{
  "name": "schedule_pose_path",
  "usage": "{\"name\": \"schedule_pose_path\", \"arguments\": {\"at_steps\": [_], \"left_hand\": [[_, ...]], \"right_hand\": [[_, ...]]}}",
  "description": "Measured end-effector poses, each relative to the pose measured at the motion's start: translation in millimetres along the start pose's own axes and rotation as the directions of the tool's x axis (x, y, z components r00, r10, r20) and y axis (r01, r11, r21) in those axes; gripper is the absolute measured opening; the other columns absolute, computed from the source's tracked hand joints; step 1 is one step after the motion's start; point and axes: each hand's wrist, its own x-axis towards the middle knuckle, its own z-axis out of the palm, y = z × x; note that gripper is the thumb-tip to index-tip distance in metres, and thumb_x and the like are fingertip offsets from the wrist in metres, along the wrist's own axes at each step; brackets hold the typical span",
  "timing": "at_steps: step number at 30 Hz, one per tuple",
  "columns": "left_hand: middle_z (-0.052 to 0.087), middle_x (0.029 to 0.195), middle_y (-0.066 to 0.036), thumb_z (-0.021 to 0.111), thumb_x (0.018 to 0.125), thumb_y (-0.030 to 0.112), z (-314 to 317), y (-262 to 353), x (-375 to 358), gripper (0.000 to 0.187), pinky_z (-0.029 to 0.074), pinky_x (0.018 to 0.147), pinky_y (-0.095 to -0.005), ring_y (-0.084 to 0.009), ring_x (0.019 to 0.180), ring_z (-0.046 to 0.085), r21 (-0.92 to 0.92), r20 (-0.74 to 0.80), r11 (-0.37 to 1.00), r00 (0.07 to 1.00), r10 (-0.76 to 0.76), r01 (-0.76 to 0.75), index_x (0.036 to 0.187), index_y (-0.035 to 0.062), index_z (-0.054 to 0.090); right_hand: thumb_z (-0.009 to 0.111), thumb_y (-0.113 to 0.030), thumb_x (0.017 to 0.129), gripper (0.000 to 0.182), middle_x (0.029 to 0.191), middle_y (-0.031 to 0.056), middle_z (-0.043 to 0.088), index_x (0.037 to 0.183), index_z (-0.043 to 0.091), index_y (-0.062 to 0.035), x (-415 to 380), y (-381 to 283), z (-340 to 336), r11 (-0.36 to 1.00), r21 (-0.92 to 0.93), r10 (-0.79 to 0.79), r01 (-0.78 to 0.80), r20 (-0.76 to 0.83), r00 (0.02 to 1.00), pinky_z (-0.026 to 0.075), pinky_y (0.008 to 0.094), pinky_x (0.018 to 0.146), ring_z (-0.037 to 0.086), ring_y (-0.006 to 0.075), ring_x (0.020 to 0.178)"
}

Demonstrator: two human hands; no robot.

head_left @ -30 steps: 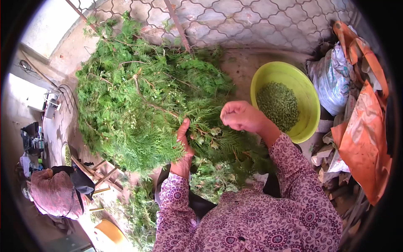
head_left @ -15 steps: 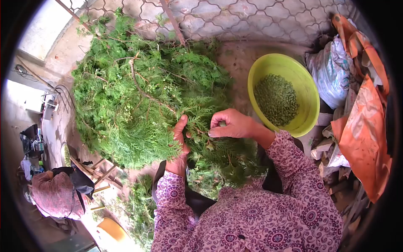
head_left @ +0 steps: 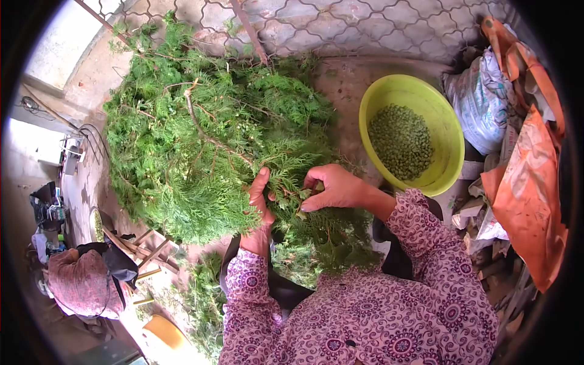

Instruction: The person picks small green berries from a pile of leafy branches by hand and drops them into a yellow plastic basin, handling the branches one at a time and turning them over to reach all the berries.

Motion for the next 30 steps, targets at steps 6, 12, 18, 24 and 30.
{"name": "schedule_pose_path", "arguments": {"at_steps": [6,12,18,24,30], "left_hand": [[0.06,0.073,0.0,0.062,0.078,0.024,-17,-2,9,0.019,0.037,0.043,-0.0192,-0.0063,0.049,0.048,-0.015,-0.008,0.999,0.999,0.035,-0.035,0.087,0.0088,0.058],[0.049,0.066,0.005,0.065,0.076,0.031,0,1,-3,0.022,0.03,0.045,-0.0182,-0.0056,0.052,0.039,0.097,-0.112,0.994,0.992,0.05,-0.039,0.085,0.012,0.057],[0.047,0.065,0.005,0.067,0.075,0.029,-12,-9,6,0.021,0.029,0.046,-0.0188,-0.0062,0.052,0.037,0.118,-0.061,0.992,0.997,0.045,-0.038,0.08,0.0114,0.058],[0.049,0.067,0.005,0.067,0.074,0.029,-16,-8,7,0.02,0.03,0.047,-0.0188,-0.0056,0.052,0.037,0.179,-0.09,0.982,0.992,0.083,-0.066,0.08,0.0116,0.06],[0.051,0.07,0.006,0.068,0.073,0.028,-45,5,27,0.023,0.03,0.048,-0.0188,-0.0045,0.054,0.036,-0.019,-0.124,0.973,0.967,0.224,-0.228,0.084,0.0094,0.062]], "right_hand": [[0.075,-0.028,0.061,0.042,0.076,0.0081,0.058,0.085,0.058,0.002,3,5,5,0.989,0.144,0.0,0.017,-0.116,0.993,0.044,0.0259,0.063,0.054,0.0126,0.069],[0.074,-0.024,0.065,0.04,0.079,0.0043,0.056,0.09,0.053,-0.0011,-1,-10,9,0.986,0.136,-0.055,0.097,-0.288,0.956,0.043,0.0227,0.059,0.051,0.0083,0.069],[0.071,-0.019,0.068,0.03,0.075,0.0028,0.055,0.086,0.054,-0.0018,1,-4,11,0.995,0.014,-0.091,0.101,-0.313,0.945,0.042,0.0233,0.057,0.049,0.0065,0.067],[0.067,-0.013,0.071,0.021,0.072,0.0012,0.054,0.083,0.055,-0.0011,0,-1,15,0.978,0.05,-0.178,0.204,-0.318,0.931,0.039,0.0208,0.057,0.047,0.0048,0.067],[0.059,-0.009,0.077,0.009,0.064,-0.0008,0.051,0.083,0.055,-0.0027,-19,-17,-6,0.826,0.563,0.039,0.037,-0.122,0.992,0.033,0.0189,0.042,0.042,0.0036,0.047]]}}
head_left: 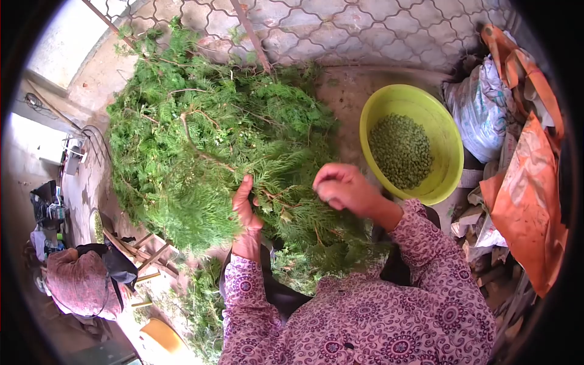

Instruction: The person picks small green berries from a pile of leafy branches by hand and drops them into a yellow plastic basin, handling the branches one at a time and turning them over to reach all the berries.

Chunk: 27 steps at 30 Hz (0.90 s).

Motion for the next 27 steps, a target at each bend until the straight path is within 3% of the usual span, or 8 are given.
{"name": "schedule_pose_path", "arguments": {"at_steps": [4,8,10,13,15,18,22,27], "left_hand": [[0.05,0.069,0.005,0.067,0.075,0.026,27,18,-27,0.024,0.03,0.047,-0.0193,-0.0062,0.053,0.037,0.136,-0.089,0.99,0.996,-0.008,0.02,0.086,0.0052,0.062],[0.044,0.061,0.002,0.066,0.076,0.026,22,12,-19,0.026,0.032,0.044,-0.0214,-0.0085,0.048,0.038,0.046,-0.087,0.998,0.995,-0.043,0.048,0.089,0.0043,0.059],[0.043,0.059,0.002,0.065,0.077,0.025,23,12,-20,0.025,0.034,0.044,-0.0221,-0.0088,0.046,0.039,0.037,-0.095,0.998,0.994,-0.053,0.057,0.09,0.0049,0.059],[0.044,0.06,0.002,0.065,0.077,0.026,25,14,-20,0.025,0.037,0.043,-0.023,-0.0085,0.046,0.04,0.029,-0.092,0.998,0.994,-0.05,0.053,0.09,0.0056,0.058],[0.045,0.06,0.002,0.065,0.077,0.026,25,12,-16,0.025,0.037,0.043,-0.023,-0.0085,0.047,0.04,0.026,-0.103,0.999,0.994,-0.044,0.047,0.09,0.0059,0.058],[0.047,0.063,0.002,0.065,0.078,0.025,26,10,-12,0.025,0.037,0.043,-0.0226,-0.0085,0.048,0.041,0.019,-0.106,0.999,0.994,-0.04,0.042,0.092,0.0063,0.058],[0.048,0.065,0.003,0.063,0.08,0.023,31,3,-8,0.019,0.038,0.044,-0.0222,-0.0081,0.05,0.042,0.002,-0.11,0.999,0.993,-0.052,0.053,0.089,0.0076,0.058],[0.047,0.058,0.005,0.058,0.083,0.022,46,5,-15,0.011,0.038,0.042,-0.0229,-0.0063,0.046,0.043,-0.042,-0.07,0.992,0.991,-0.118,0.115,0.081,0.0129,0.053]], "right_hand": [[0.056,-0.009,0.08,0.006,0.064,-0.0006,0.051,0.081,0.056,-0.0038,3,-20,-35,0.978,0.157,-0.091,0.14,-0.284,0.955,0.034,0.0175,0.042,0.044,0.0036,0.049],[0.056,-0.016,0.08,0.013,0.073,0.0021,0.055,0.087,0.059,-0.0051,2,-21,-97,0.795,-0.568,-0.556,0.213,-0.541,0.631,0.042,0.0239,0.052,0.052,0.0111,0.058],[0.06,-0.019,0.077,0.02,0.083,0.0093,0.059,0.089,0.061,-0.004,-3,-16,-140,0.379,-0.91,-0.789,-0.171,-0.414,0.454,0.046,0.0326,0.065,0.056,0.0221,0.071],[0.062,-0.021,0.074,0.024,0.089,0.015,0.059,0.09,0.061,-0.0026,-7,-9,-164,-0.046,-0.815,-0.893,-0.578,-0.225,0.389,0.044,0.0369,0.074,0.055,0.029,0.081],[0.063,-0.021,0.073,0.025,0.087,0.0139,0.059,0.09,0.061,-0.0021,-5,-11,-154,0.063,-0.939,-0.855,-0.337,-0.225,0.467,0.044,0.0359,0.072,0.056,0.0281,0.079],[0.065,-0.018,0.07,0.024,0.082,0.0123,0.057,0.086,0.06,-0.0014,-5,-29,-76,0.598,-0.798,-0.556,0.07,-0.351,0.754,0.046,0.0337,0.066,0.057,0.0266,0.076],[0.067,-0.014,0.065,0.027,0.076,0.0116,0.052,0.086,0.054,-0.0035,8,16,-2,0.35,-0.852,-0.675,0.389,0.059,0.736,0.045,0.0353,0.059,0.055,0.0265,0.069],[0.067,-0.017,0.065,0.027,0.077,0.0106,0.051,0.084,0.05,-0.0052,13,22,11,0.29,-0.908,-0.557,0.303,0.097,0.825,0.044,0.0369,0.058,0.054,0.0283,0.069]]}}
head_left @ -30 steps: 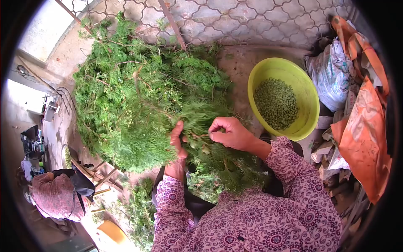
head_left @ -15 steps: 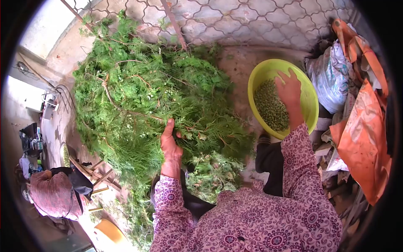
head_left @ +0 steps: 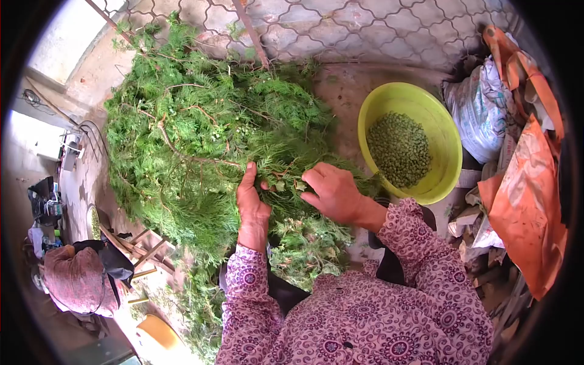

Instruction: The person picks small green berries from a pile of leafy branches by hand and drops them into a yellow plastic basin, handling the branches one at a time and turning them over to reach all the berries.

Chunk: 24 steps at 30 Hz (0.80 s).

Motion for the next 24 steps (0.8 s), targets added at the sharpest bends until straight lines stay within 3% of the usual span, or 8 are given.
{"name": "schedule_pose_path", "arguments": {"at_steps": [8,10,14,16,23,24], "left_hand": [[0.049,0.06,0.004,0.06,0.082,0.023,-2,-5,-1,0.012,0.039,0.043,-0.0238,-0.0073,0.047,0.043,0.029,0.019,0.999,0.999,-0.025,0.025,0.08,0.0126,0.054],[0.05,0.06,0.003,0.061,0.081,0.024,-3,-7,-2,0.013,0.039,0.043,-0.0237,-0.0075,0.047,0.043,0.037,0.016,0.999,0.999,-0.032,0.031,0.08,0.0125,0.054],[0.05,0.064,0.002,0.064,0.078,0.027,-2,-14,-2,0.02,0.04,0.043,-0.0241,-0.0087,0.048,0.042,0.068,-0.002,0.997,0.999,-0.037,0.037,0.083,0.0092,0.057],[0.051,0.066,0.002,0.064,0.078,0.027,-2,-14,-1,0.02,0.04,0.043,-0.0239,-0.0087,0.048,0.042,0.08,-0.014,0.996,1.0,-0.028,0.029,0.083,0.0089,0.057],[0.052,0.068,0.001,0.065,0.078,0.025,-2,-10,-3,0.018,0.04,0.043,-0.0226,-0.0083,0.048,0.042,0.012,0.001,0.998,0.998,-0.063,0.063,0.083,0.0092,0.057],[0.053,0.068,0.001,0.065,0.078,0.025,-1,-8,-5,0.018,0.039,0.043,-0.0223,-0.0083,0.048,0.042,0.009,-0.008,0.998,0.998,-0.066,0.066,0.083,0.0096,0.057]], "right_hand": [[0.059,-0.011,0.068,0.018,0.071,0.0113,0.05,0.08,0.046,-0.0052,-4,-1,9,0.997,0.025,0.067,-0.067,-0.016,0.998,0.043,0.0407,0.053,0.054,0.0311,0.064],[0.057,-0.009,0.068,0.017,0.068,0.0134,0.05,0.08,0.046,-0.0048,-5,3,12,0.979,0.154,0.136,-0.13,-0.033,0.99,0.042,0.0429,0.052,0.053,0.0335,0.06],[0.057,-0.01,0.068,0.018,0.067,0.015,0.051,0.082,0.045,-0.005,-6,8,14,0.983,0.114,0.147,-0.145,-0.007,0.989,0.043,0.044,0.052,0.053,0.0347,0.059],[0.059,-0.008,0.068,0.023,0.066,0.0131,0.05,0.088,0.049,-0.0039,-6,6,17,0.988,0.113,0.106,-0.101,-0.04,0.994,0.042,0.0394,0.051,0.053,0.0311,0.057],[0.061,-0.009,0.068,0.021,0.062,0.0113,0.048,0.085,0.051,-0.0041,-5,1,11,0.994,0.078,0.074,-0.075,0.019,0.997,0.043,0.037,0.051,0.054,0.0306,0.061],[0.061,-0.009,0.07,0.017,0.064,0.0097,0.05,0.083,0.052,-0.0041,-3,4,10,0.988,0.151,0.015,-0.02,0.034,0.999,0.042,0.034,0.05,0.055,0.0264,0.06]]}}
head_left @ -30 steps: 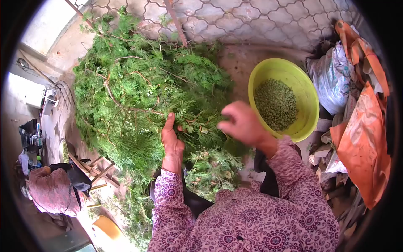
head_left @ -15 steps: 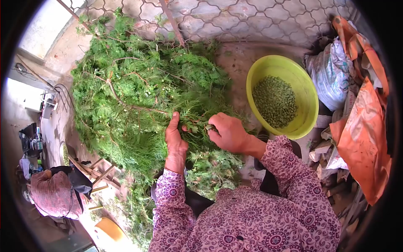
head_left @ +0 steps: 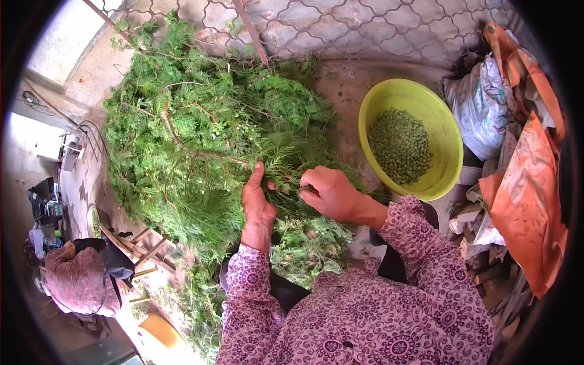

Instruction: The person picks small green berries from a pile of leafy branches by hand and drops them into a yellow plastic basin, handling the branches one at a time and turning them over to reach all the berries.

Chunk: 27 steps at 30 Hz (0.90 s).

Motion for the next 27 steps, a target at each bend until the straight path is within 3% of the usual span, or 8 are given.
{"name": "schedule_pose_path", "arguments": {"at_steps": [2,4,7,10,15,17,21,27], "left_hand": [[0.052,0.067,0.002,0.065,0.078,0.024,-4,-3,2,0.017,0.038,0.042,-0.0222,-0.0083,0.047,0.042,0.023,0.014,0.999,1.0,0.026,-0.026,0.083,0.0099,0.057],[0.051,0.065,0.002,0.065,0.078,0.024,-4,-2,3,0.017,0.038,0.041,-0.022,-0.0082,0.047,0.042,0.044,0.032,0.998,0.998,0.05,-0.052,0.083,0.0101,0.058],[0.049,0.06,0.004,0.063,0.079,0.021,-5,2,3,0.013,0.037,0.043,-0.0201,-0.0064,0.048,0.042,0.012,0.008,0.996,0.996,0.084,-0.084,0.081,0.0096,0.057],[0.05,0.061,0.003,0.063,0.079,0.026,-5,-2,2,0.017,0.037,0.042,-0.0215,-0.0079,0.047,0.042,0.043,0.015,0.997,0.998,0.069,-0.069,0.079,0.0099,0.057],[0.051,0.063,0.002,0.062,0.08,0.026,-1,-4,1,0.018,0.038,0.046,-0.0224,-0.0082,0.049,0.043,0.036,0.008,0.998,0.999,0.043,-0.043,0.077,0.0096,0.056],[0.052,0.064,0.002,0.062,0.08,0.026,-4,-6,5,0.017,0.038,0.047,-0.0222,-0.0078,0.049,0.043,0.011,0.026,0.999,0.999,0.042,-0.043,0.077,0.0096,0.057],[0.053,0.064,0.002,0.061,0.081,0.026,-8,-7,7,0.017,0.038,0.047,-0.0214,-0.0075,0.05,0.043,0.007,0.028,0.999,0.998,0.052,-0.052,0.078,0.0095,0.057],[0.052,0.064,0.002,0.062,0.081,0.027,-4,-13,-1,0.018,0.037,0.046,-0.021,-0.0074,0.05,0.042,0.039,0.003,0.999,1.0,0.019,-0.019,0.078,0.0095,0.057]], "right_hand": [[0.061,-0.009,0.071,0.014,0.065,0.008,0.052,0.081,0.053,-0.0041,4,1,-8,0.996,0.073,-0.06,0.058,0.021,0.998,0.042,0.0309,0.049,0.056,0.0223,0.06],[0.058,-0.008,0.075,0.006,0.071,0.0031,0.056,0.078,0.054,-0.004,7,-5,-22,0.756,0.465,0.199,-0.46,0.506,0.839,0.041,0.0241,0.047,0.056,0.0115,0.061],[0.053,-0.006,0.078,0.004,0.076,0.0011,0.057,0.081,0.054,-0.0036,6,-6,-30,0.465,0.608,0.142,-0.643,0.666,0.732,0.04,0.0196,0.047,0.055,0.0053,0.065],[0.052,-0.007,0.077,0.009,0.071,0.0019,0.056,0.084,0.054,-0.0018,14,-12,-34,0.304,0.728,0.291,-0.615,0.544,0.787,0.041,0.019,0.049,0.055,0.0066,0.064],[0.05,-0.007,0.08,0.008,0.071,0.0024,0.055,0.086,0.052,-0.0016,12,-1,-8,0.558,0.69,0.199,-0.461,0.428,0.882,0.038,0.0222,0.048,0.049,0.0075,0.058],[0.051,-0.01,0.08,0.011,0.063,0.0048,0.052,0.086,0.052,0.0003,11,-10,-2,0.852,0.415,0.212,-0.32,0.285,0.935,0.039,0.026,0.049,0.048,0.0091,0.056],[0.059,-0.017,0.076,0.02,0.064,0.0137,0.055,0.081,0.052,0.0,5,-4,17,0.997,0.032,0.071,-0.071,0.014,0.997,0.042,0.0357,0.05,0.056,0.0257,0.055],[0.064,-0.024,0.069,0.028,0.063,0.0143,0.055,0.071,0.048,-0.0018,7,-14,24,0.952,-0.292,0.122,-0.092,0.085,0.989,0.045,0.0391,0.051,0.057,0.0309,0.057]]}}
